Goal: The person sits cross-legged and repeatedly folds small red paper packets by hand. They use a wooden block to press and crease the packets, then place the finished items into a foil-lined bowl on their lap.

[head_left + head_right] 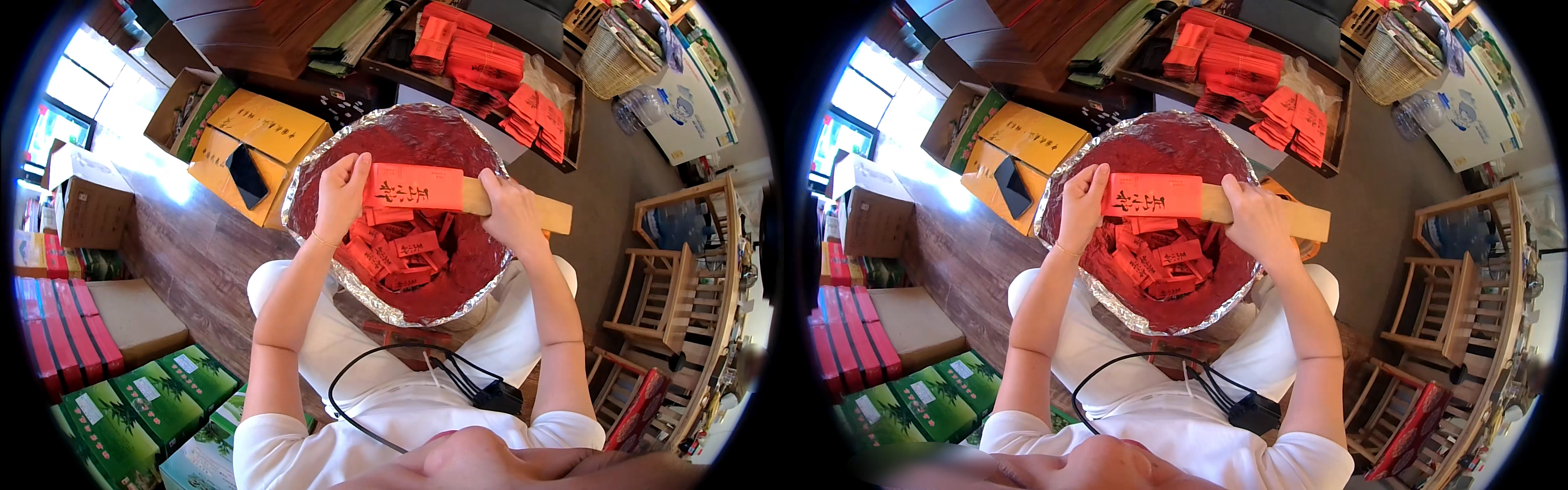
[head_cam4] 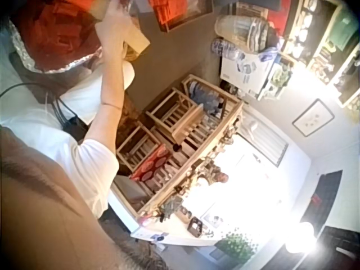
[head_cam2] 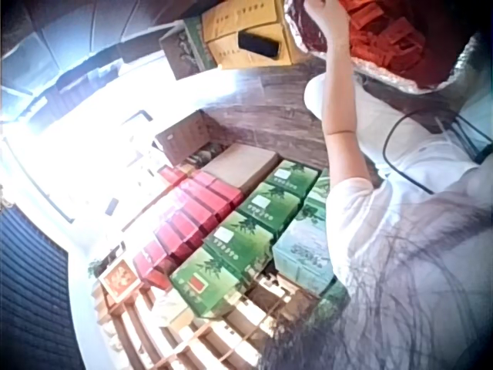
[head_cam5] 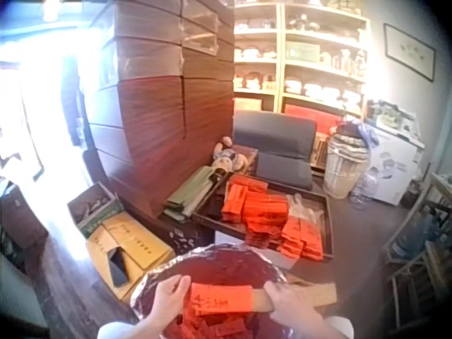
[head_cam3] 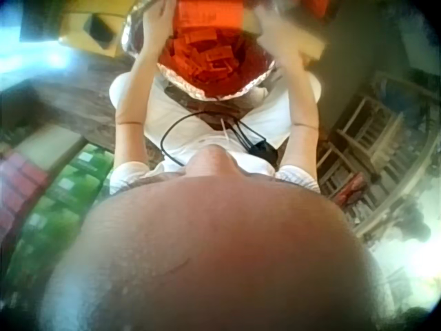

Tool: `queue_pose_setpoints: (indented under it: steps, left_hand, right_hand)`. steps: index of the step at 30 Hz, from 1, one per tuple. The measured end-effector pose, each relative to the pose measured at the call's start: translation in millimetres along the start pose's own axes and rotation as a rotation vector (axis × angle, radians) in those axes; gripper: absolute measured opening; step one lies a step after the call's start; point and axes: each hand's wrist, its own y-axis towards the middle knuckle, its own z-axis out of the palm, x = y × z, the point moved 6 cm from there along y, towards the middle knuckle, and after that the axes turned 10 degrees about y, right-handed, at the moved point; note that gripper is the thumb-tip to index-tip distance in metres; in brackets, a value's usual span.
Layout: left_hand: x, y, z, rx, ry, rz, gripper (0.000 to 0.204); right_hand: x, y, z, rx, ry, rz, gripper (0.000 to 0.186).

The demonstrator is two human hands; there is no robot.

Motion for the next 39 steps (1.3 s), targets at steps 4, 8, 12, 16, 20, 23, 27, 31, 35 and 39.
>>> queue_pose_setpoints:
  steps: [4, 8, 12, 16, 20, 23, 27, 31, 35, 39]
  left_hand:
    - [-12, -4, -2, 0.01, -0.109, -0.091, 0.038]
    - [-3, -4, 2, -0.079, -0.017, 0.088, 0.037]
    - [1, -5, 3, -0.063, -0.052, 0.044, 0.037]
    - [0, -5, 3, -0.092, -0.099, 0.06, 0.039]
    - [1, -4, 2, -0.066, -0.074, 0.047, 0.041]
    - [7, -2, 5, -0.088, -0.078, 0.089, 0.041]
    - [8, -6, 7, -0.088, -0.126, 0.064, 0.041]
    - [6, -5, 5, -0.076, -0.092, 0.029, 0.039]
    - [1, -7, 8, -0.054, -0.131, -0.012, 0.04]
    - [3, -7, 7, -0.05, -0.133, -0.004, 0.04]
  right_hand:
    - [8, -3, 6, 0.06, 0.018, -0.002, 0.04]
    - [5, -2, 8, 0.048, 0.048, -0.017, 0.043]
    - [7, -2, 10, 0.024, 0.064, -0.049, 0.042]
    - [8, 0, 11, 0.003, 0.038, -0.046, 0.047]
    - [7, -2, 9, 0.019, 0.037, -0.102, 0.046]
    - [7, -1, 11, 0.002, 0.013, -0.015, 0.045]
    - [9, -1, 6, 0.037, 0.026, -0.071, 0.044]
    - [9, -2, 4, 0.023, 0.044, -0.059, 0.044]
    - [8, -2, 4, 0.01, 0.024, -0.033, 0.043]
    - [11, -1, 0, 0.059, 0.01, -0.05, 0.042]
